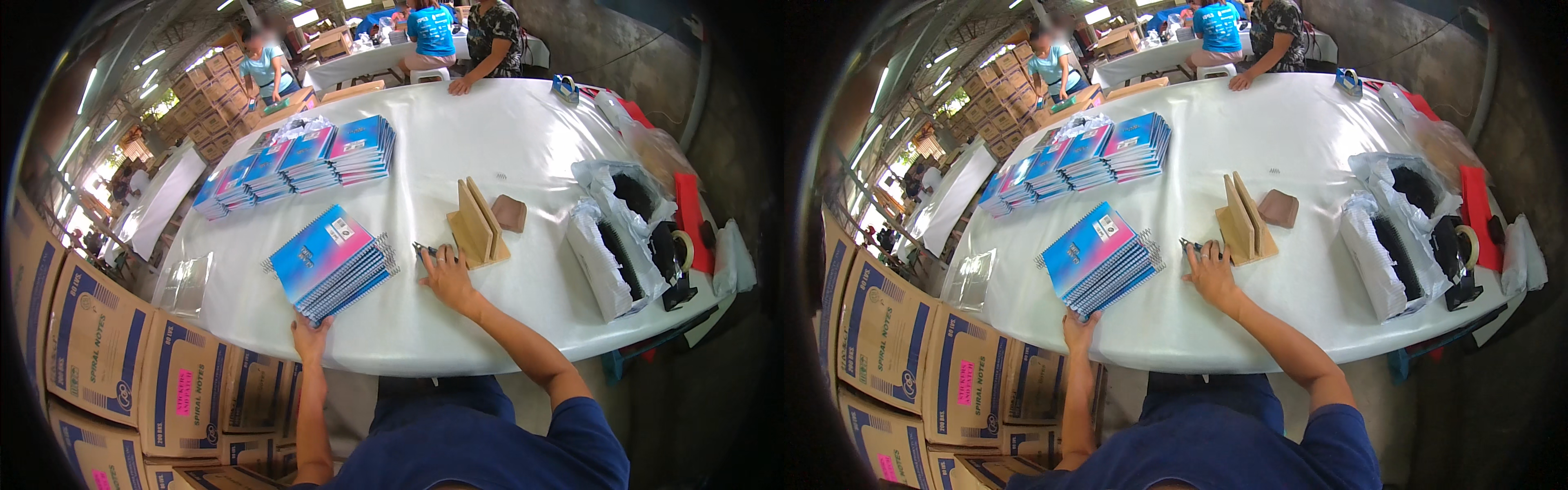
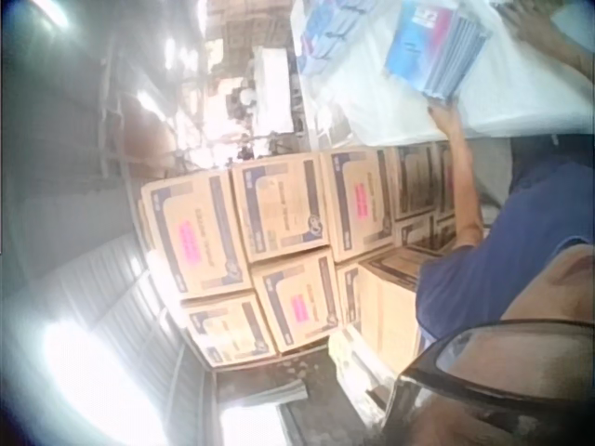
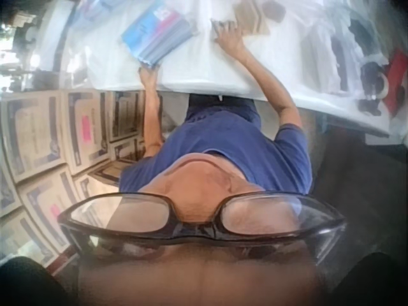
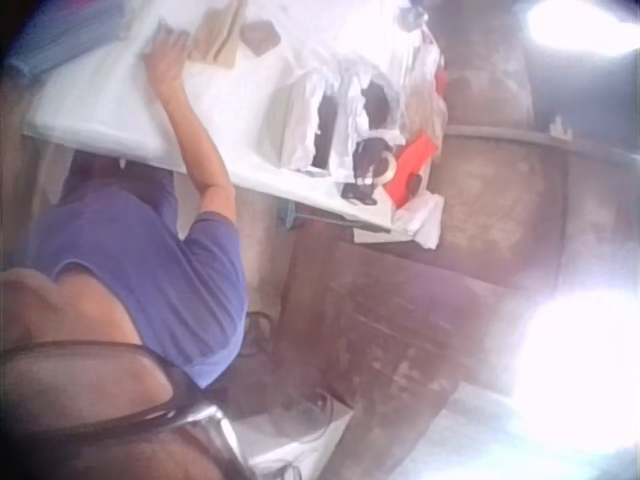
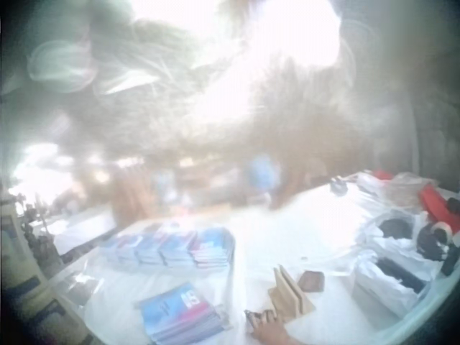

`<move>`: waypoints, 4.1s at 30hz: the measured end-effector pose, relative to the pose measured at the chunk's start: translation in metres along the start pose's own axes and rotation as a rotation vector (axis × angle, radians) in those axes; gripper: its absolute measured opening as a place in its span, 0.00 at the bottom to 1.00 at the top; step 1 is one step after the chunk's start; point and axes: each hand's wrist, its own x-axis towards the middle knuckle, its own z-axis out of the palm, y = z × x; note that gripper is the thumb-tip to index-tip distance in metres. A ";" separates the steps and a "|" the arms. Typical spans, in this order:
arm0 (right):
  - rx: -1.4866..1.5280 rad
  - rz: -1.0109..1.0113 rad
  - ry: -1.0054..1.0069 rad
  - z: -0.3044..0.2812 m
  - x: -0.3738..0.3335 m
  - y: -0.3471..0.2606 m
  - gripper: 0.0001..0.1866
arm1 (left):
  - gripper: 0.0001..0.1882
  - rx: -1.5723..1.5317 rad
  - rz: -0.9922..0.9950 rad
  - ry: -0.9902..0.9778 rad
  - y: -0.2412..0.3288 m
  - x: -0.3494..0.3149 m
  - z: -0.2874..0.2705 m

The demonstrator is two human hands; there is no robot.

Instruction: The person trims the excess spiral wire on a stack of notebooks using pliers and moves the stack to join other piles on the table.

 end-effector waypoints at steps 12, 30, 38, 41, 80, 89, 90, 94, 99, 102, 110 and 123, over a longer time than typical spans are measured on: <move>0.433 0.147 0.120 -0.004 0.008 -0.005 0.21 | 0.49 0.048 0.041 0.152 0.002 -0.008 0.001; 0.693 0.213 0.157 -0.014 0.011 0.012 0.26 | 0.46 -0.259 -0.106 -0.066 0.001 0.010 -0.036; 1.824 0.644 -0.177 -0.033 0.007 -0.020 0.35 | 0.38 0.392 0.639 0.030 0.215 0.063 -0.083; 1.893 0.652 -0.195 -0.043 0.006 -0.044 0.36 | 0.42 0.534 0.870 -0.323 0.246 0.103 -0.026; 2.516 0.745 -0.745 -0.060 0.045 -0.080 0.42 | 0.39 0.477 0.616 -1.368 0.282 0.167 0.055; 3.145 0.150 -1.017 -0.007 0.048 -0.078 0.40 | 0.42 0.386 0.559 -1.383 0.270 0.171 0.068; 3.162 0.138 -1.013 0.001 0.045 -0.079 0.40 | 0.42 0.395 0.569 -1.382 0.270 0.171 0.070; 2.730 0.578 -0.852 -0.046 0.036 -0.090 0.40 | 0.40 0.412 0.646 -1.344 0.264 0.170 0.068; 2.545 0.757 -0.764 -0.055 0.037 -0.090 0.42 | 0.39 0.385 0.663 -1.356 0.260 0.172 0.070; 2.533 0.748 -0.776 -0.053 0.039 -0.086 0.43 | 0.39 0.408 0.647 -1.377 0.267 0.171 0.069; 2.486 0.784 -0.729 -0.059 0.041 -0.085 0.44 | 0.40 0.407 0.617 -1.358 0.263 0.173 0.068; 2.482 0.820 -0.788 -0.062 0.031 -0.093 0.43 | 0.40 0.652 0.728 -1.351 0.268 0.161 0.075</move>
